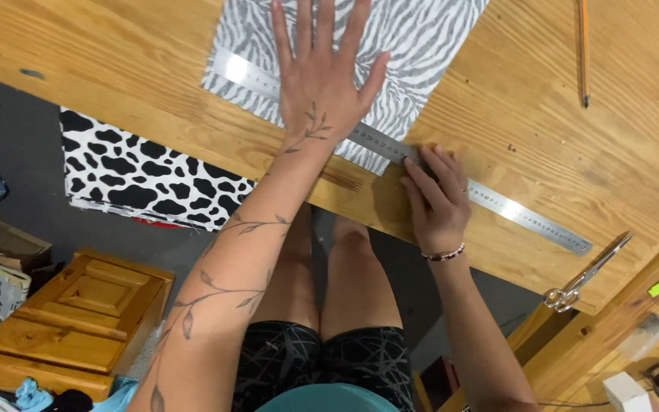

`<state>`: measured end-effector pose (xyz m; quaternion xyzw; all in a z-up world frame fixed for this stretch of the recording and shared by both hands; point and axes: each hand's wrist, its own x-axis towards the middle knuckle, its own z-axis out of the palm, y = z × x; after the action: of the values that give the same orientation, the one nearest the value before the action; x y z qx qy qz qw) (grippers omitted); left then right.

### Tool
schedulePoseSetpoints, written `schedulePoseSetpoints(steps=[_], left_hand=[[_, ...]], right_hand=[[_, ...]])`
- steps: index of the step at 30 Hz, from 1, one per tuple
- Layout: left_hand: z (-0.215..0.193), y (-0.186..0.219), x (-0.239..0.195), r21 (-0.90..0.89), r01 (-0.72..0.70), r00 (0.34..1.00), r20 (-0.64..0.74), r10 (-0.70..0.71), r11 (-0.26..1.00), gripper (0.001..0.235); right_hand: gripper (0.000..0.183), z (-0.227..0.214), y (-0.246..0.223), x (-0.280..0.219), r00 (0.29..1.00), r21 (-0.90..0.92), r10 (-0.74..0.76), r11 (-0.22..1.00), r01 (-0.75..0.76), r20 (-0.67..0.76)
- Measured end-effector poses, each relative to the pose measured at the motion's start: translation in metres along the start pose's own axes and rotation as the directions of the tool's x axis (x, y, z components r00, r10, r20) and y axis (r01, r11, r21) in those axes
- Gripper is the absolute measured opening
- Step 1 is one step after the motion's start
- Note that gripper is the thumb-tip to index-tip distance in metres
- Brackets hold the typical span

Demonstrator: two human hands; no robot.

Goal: Measuring and cutting zebra-patterned fabric on a wooden workbench using a metal ruler and scissors.

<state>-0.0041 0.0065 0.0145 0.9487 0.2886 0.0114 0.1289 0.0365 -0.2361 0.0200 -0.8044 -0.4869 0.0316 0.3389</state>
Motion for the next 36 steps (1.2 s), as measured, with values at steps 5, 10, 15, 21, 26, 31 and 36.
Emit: schedulePoseSetpoints(steps=[5,10,15,21,26,31,36], left_hand=[[0.004,0.001,0.002,-0.083,-0.037,0.997,-0.072,0.031,0.996,0.061],[0.009,-0.001,0.001,-0.073,-0.064,0.992,-0.116,0.055,0.995,0.061],[0.012,-0.002,0.000,-0.021,-0.042,0.993,-0.110,0.039,0.999,0.060],[0.010,-0.002,0.000,-0.026,-0.032,0.993,-0.113,0.029,0.999,0.059],[0.012,-0.003,0.000,0.037,-0.027,0.989,-0.145,0.032,0.999,0.059],[0.012,-0.003,0.000,0.091,-0.015,0.989,-0.145,0.028,0.996,0.060],[0.011,-0.004,0.000,0.032,-0.029,0.988,-0.151,0.033,0.999,0.058]], right_hand=[[0.022,0.008,0.010,-0.005,0.997,0.071,0.024,0.997,-0.019,-0.077],[0.027,0.008,0.012,-0.009,0.997,0.089,0.046,0.995,-0.041,-0.055],[0.025,0.009,0.009,-0.007,0.996,0.099,0.041,0.995,-0.033,-0.078],[0.024,0.009,0.011,-0.010,0.997,0.067,0.038,0.997,-0.033,-0.070],[0.021,0.012,0.012,-0.011,0.996,0.022,0.018,1.000,-0.016,-0.087],[0.024,0.011,0.011,-0.011,0.997,0.004,0.030,1.000,-0.030,-0.074],[0.022,0.011,0.012,-0.012,0.997,-0.005,0.040,0.999,-0.040,-0.068]])
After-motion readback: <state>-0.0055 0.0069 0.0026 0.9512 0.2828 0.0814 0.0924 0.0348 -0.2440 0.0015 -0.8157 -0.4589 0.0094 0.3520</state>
